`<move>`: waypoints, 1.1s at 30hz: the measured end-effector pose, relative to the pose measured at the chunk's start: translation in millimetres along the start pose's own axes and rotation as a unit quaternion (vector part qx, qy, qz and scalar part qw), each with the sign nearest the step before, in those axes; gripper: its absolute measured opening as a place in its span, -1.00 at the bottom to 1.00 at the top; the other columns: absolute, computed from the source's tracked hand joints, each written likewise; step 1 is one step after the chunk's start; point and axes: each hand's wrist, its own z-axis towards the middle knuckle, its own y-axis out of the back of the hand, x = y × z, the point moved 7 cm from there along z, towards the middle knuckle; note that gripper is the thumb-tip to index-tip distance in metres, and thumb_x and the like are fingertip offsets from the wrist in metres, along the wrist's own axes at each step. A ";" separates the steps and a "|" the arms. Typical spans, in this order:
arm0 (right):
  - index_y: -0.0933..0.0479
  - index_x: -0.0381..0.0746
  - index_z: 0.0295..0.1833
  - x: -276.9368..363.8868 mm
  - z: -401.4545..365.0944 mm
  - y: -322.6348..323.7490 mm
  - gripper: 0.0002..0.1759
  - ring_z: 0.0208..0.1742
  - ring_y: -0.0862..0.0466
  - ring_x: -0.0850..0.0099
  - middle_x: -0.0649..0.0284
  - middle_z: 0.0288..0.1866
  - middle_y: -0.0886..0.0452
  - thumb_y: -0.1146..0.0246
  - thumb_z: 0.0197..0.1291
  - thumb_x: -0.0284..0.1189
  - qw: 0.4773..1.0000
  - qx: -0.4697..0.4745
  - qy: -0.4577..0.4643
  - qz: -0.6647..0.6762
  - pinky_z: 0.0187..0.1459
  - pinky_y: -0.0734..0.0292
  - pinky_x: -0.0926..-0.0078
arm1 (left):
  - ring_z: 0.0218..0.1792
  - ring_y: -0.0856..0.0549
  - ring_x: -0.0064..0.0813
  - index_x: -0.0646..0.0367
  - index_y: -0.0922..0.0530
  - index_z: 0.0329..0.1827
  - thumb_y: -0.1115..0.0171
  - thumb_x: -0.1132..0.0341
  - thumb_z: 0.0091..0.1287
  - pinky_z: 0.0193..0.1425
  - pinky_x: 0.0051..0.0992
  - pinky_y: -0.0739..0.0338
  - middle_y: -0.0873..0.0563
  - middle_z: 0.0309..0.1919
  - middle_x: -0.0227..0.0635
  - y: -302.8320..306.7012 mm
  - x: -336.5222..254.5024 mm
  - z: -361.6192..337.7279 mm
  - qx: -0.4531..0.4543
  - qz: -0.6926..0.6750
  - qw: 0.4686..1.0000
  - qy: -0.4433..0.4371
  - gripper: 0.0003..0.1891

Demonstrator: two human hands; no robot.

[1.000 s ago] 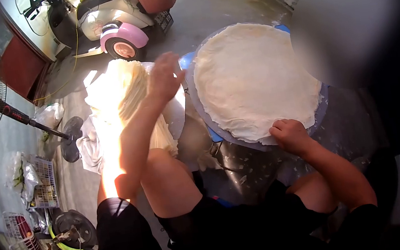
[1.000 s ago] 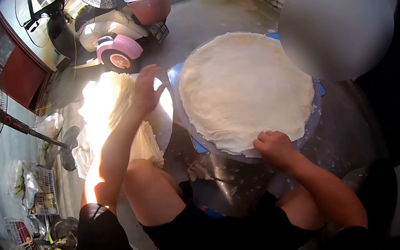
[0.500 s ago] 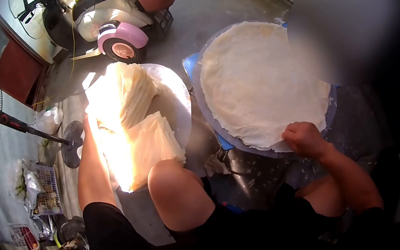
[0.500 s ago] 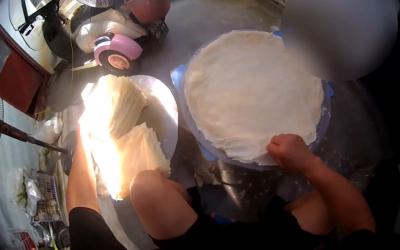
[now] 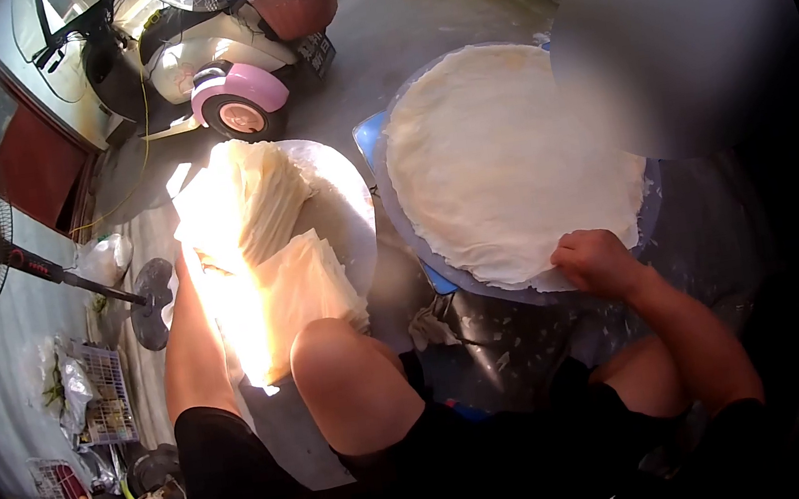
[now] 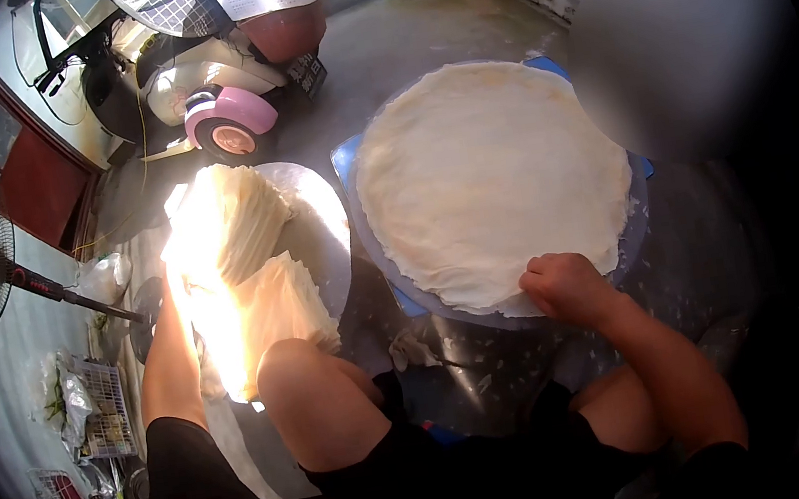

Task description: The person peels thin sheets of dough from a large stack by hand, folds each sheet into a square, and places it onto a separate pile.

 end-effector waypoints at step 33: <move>-0.59 -0.17 -0.33 -47.4 19.2 -6.8 -0.88 -0.27 -0.67 0.04 0.10 -0.38 -0.67 -0.25 0.22 -0.37 0.986 0.012 -0.144 0.086 -0.23 -0.54 0.12 | 0.03 -0.67 -0.16 0.18 -0.60 0.09 -0.32 0.34 0.28 0.15 -0.26 -0.57 -0.68 -0.02 -0.20 -370.5 -222.0 -585.6 0.530 0.215 0.566 -0.594 -0.68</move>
